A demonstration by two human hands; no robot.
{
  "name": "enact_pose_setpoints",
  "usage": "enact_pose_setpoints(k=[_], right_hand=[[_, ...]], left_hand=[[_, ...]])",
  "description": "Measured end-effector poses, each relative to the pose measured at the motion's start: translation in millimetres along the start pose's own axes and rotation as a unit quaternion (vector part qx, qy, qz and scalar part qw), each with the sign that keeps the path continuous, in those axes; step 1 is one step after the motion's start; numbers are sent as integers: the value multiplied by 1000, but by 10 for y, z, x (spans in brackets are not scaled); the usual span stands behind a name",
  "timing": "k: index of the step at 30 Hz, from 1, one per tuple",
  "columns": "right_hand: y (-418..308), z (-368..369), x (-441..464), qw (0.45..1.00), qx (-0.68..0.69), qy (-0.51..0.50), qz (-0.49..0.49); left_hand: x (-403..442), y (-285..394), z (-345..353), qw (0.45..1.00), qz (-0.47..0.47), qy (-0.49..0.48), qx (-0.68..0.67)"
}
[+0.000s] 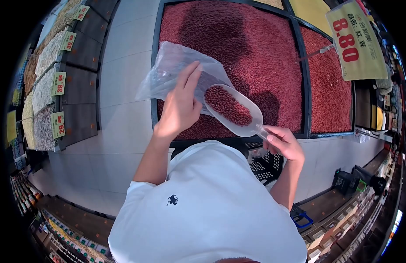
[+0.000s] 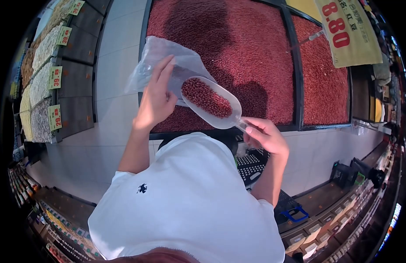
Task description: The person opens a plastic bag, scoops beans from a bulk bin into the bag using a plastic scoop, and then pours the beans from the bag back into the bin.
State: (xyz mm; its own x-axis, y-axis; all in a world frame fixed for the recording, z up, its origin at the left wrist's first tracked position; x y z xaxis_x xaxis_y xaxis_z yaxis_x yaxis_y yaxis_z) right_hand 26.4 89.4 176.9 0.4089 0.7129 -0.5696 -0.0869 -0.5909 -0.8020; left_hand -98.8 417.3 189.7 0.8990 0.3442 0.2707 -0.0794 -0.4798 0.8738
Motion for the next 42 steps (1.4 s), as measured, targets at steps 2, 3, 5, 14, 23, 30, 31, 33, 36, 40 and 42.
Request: enact_pose_setpoints(k=[2,3,5,14,23,30,31,33,36,40,42], right_hand=[[-136,92,172,1000,-28,-9,-2],[-184,133,259,999,-42,-14,-2],[-252,186,435,996,-83,-11,-15],[-566,281,649,985,-170,20,-12],[-828,195,521,942,-315,109,-35],[-894,218,451,929,-341,133,-49],[-906,228,441,929,-342,134,-52],[-911,238,419,926,-348,136,-60],[-916,262,393,920,-359,139,-70],[-996,301,330,917,-359,159,-68],[-1034,307,296,916,-358,168,-65]], left_hand=[[-2,23,7,1000,-2,-3,-11],[-9,41,14,1000,-3,-5,-17],[-26,84,23,999,-12,-16,-35],[-108,200,-96,997,-40,-8,-73],[-107,140,-152,997,-48,-4,-59],[-113,57,-84,997,-41,-20,-55],[-113,50,-68,997,-42,-25,-58],[-115,40,-30,997,-44,-30,-63],[-132,26,19,996,-38,-25,-74],[-133,71,45,995,-26,-27,-87],[-121,107,54,996,-17,-31,-87]])
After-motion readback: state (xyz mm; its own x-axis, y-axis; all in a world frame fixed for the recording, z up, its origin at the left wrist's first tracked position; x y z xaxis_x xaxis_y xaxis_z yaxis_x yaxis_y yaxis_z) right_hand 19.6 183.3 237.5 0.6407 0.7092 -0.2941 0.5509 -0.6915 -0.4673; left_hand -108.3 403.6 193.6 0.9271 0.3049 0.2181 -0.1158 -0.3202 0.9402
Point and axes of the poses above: each hand's wrist, its own x-axis towards the middle knuckle, its own z-axis out of the palm, y = z × x, the point moved 3 cm from there along x, towards the middle knuckle, and after that the axes turned 13 degrees about -x, right-handed, at the moved point
